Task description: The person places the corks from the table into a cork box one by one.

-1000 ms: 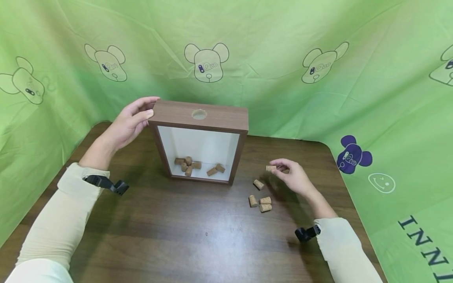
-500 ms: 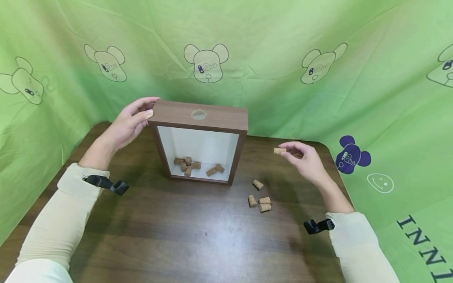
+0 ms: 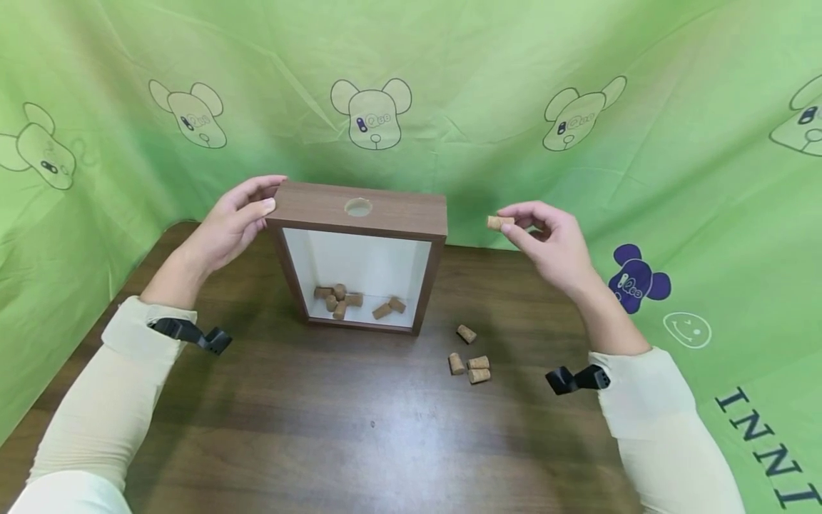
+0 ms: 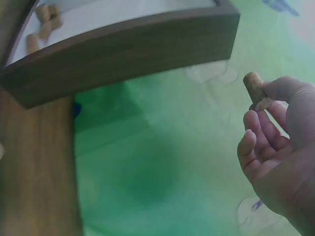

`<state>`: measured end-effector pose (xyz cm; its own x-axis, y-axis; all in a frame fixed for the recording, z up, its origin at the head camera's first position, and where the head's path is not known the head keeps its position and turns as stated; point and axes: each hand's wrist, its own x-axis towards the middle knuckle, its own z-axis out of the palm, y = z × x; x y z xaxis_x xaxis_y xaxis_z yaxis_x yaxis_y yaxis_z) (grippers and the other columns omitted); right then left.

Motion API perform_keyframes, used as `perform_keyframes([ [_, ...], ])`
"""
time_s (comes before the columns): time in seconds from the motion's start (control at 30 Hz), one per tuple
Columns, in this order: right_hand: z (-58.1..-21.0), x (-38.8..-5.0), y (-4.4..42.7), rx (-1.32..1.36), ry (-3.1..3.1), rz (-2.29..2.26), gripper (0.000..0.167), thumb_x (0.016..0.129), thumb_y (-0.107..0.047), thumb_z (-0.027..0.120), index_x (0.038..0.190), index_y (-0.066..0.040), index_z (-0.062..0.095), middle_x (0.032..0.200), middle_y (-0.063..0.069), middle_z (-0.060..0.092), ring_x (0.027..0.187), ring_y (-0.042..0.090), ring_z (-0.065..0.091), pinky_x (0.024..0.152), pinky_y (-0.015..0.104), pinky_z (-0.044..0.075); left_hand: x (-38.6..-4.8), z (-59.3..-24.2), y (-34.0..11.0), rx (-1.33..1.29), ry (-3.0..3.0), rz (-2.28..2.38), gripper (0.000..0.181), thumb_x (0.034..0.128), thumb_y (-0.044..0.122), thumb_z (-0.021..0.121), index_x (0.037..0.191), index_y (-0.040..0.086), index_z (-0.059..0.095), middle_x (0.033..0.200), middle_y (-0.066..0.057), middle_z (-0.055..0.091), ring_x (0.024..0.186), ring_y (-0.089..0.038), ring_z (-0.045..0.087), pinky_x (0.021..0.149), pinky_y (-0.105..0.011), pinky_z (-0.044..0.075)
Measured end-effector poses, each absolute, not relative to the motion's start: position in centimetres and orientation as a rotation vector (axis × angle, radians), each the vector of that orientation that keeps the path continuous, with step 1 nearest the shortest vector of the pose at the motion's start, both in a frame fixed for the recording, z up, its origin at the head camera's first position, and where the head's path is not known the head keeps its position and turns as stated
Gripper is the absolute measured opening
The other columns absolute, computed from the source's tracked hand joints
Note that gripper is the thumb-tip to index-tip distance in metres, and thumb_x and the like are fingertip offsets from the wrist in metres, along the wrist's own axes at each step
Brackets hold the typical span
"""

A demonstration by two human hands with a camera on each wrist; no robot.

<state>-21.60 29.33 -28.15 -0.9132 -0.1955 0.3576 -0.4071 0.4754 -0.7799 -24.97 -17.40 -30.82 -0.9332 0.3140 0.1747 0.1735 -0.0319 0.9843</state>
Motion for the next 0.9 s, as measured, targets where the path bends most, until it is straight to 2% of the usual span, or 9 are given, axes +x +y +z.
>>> perform_keyframes([
  [0.27,-24.6,-21.9,25.5,0.621,-2.463,1.438,0.022,0.097,-0.011,0.069,0.118,-0.006,0.073,0.103,-0.007,0.073,0.086,0.011,0.063,0.069,0.019,0.046,-25.0,-30.8,-17.4,0.534,2.104,2.134,0.051,0.1038,0.009,0.05,0.153,0.001,0.039,0.148,-0.01,0.041,0.122,-0.016,0.043,0.093,-0.027,0.041],
  [0.47,-22.9,-22.6,22.0,0.739,-2.433,1.49,0.02,0.094,-0.006,0.071,0.114,-0.006,0.074,0.1,-0.005,0.075,0.085,0.012,0.066,0.073,0.019,0.048,-24.9,-30.8,-17.3,0.533,2.098,2.144,0.05,0.1037,0.01,0.051,0.152,0.001,0.04,0.142,-0.008,0.044,0.118,-0.016,0.045,0.091,-0.026,0.041],
  [0.6,-22.2,-23.1,19.6,0.81,-2.449,1.47,0.02,0.093,-0.005,0.071,0.113,-0.005,0.074,0.102,-0.004,0.073,0.087,0.013,0.066,0.076,0.02,0.049,-24.9,-30.9,-17.3,0.535,2.101,2.15,0.05,0.1037,0.009,0.05,0.152,0.001,0.041,0.139,-0.006,0.045,0.116,-0.015,0.045,0.09,-0.025,0.042],
  [0.73,-21.9,-23.5,17.6,0.856,-2.461,1.472,0.023,0.092,-0.003,0.072,0.115,0.0,0.071,0.102,0.002,0.069,0.09,0.016,0.063,0.079,0.021,0.053,-25.0,-31.0,-17.4,0.535,2.093,2.165,0.049,0.1034,0.008,0.051,0.151,0.001,0.041,0.135,-0.004,0.046,0.114,-0.015,0.045,0.088,-0.025,0.042],
  [0.9,-22.0,-23.9,15.8,0.87,-2.477,1.452,0.025,0.091,-0.003,0.072,0.115,0.002,0.07,0.102,0.007,0.069,0.091,0.016,0.062,0.076,0.02,0.052,-25.0,-31.0,-17.4,0.533,2.093,2.162,0.05,0.1033,0.009,0.051,0.152,0.001,0.041,0.137,-0.004,0.046,0.116,-0.015,0.044,0.089,-0.025,0.042],
])
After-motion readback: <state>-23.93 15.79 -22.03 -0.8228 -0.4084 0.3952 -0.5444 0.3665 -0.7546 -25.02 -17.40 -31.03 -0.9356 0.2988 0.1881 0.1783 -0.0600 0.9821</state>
